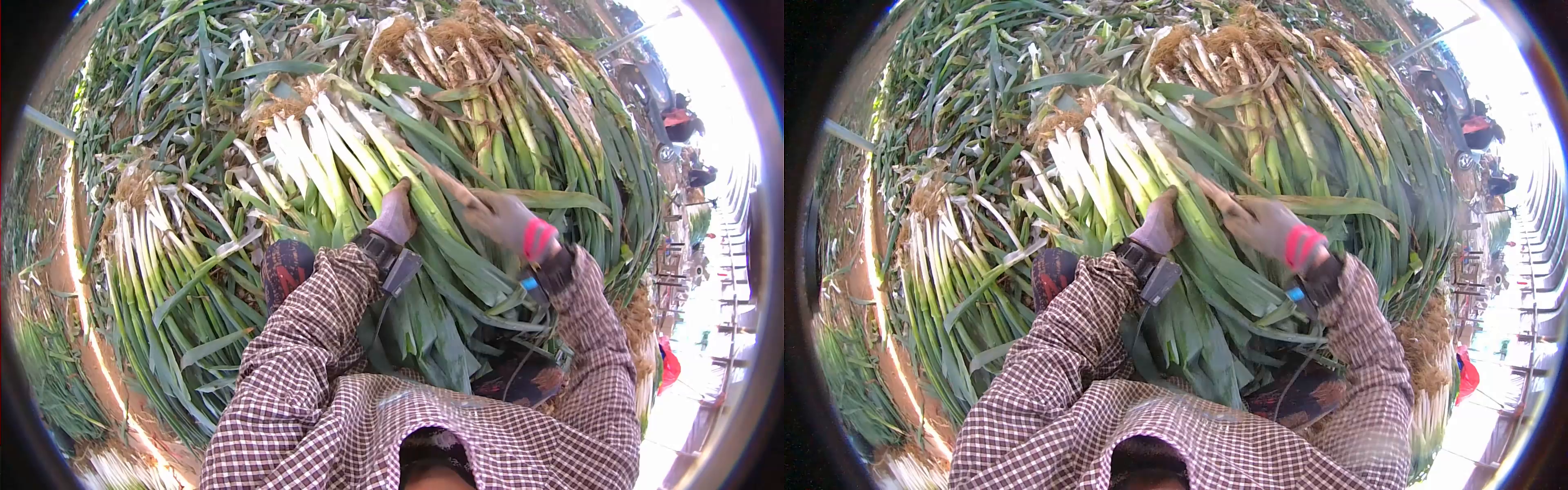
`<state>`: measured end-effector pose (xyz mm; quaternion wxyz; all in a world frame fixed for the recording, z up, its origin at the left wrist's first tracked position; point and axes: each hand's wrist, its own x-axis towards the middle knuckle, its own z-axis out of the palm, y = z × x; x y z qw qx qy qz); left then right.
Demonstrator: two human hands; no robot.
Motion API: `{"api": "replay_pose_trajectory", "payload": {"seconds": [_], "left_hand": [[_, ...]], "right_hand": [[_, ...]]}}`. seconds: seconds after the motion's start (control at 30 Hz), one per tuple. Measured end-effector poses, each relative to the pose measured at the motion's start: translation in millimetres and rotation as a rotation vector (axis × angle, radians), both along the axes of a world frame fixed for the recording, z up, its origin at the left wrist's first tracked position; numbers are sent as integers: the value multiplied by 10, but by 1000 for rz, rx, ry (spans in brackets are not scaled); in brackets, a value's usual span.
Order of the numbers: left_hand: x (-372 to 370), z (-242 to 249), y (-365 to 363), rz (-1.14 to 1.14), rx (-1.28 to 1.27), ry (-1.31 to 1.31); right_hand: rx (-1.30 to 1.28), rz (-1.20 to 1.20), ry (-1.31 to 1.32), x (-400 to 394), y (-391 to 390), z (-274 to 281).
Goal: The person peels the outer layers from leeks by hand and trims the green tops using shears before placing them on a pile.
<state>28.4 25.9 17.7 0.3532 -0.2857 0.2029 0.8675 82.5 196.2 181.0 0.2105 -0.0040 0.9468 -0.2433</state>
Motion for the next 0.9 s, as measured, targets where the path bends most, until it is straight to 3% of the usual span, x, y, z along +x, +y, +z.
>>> {"api": "replay_pose_trajectory", "payload": {"seconds": [0.13,0.23,0.37,0.4,0.53,0.63,0.67,0.8,0.9], "left_hand": [[225,81,-103,132,-85,-64],[434,248,-303,99,-165,-62],[716,36,-419,87,-329,204],[818,178,-431,111,-415,264],[1014,463,-499,203,-310,268],[1039,552,-558,121,-520,384],[1025,385,-550,140,-597,407],[998,413,-558,122,-433,349],[1099,394,-491,-23,-533,591]], "right_hand": [[-41,-31,-64,671,-28,314],[-67,-129,-240,860,-174,486],[-29,-64,-168,941,-263,405],[-34,-59,-146,925,-297,374],[-28,-34,-33,779,-451,193],[-38,-32,-4,815,-486,122],[-54,-32,-19,883,-500,161],[-122,-94,-119,1009,-588,392],[-3,13,95,807,-567,152]]}}
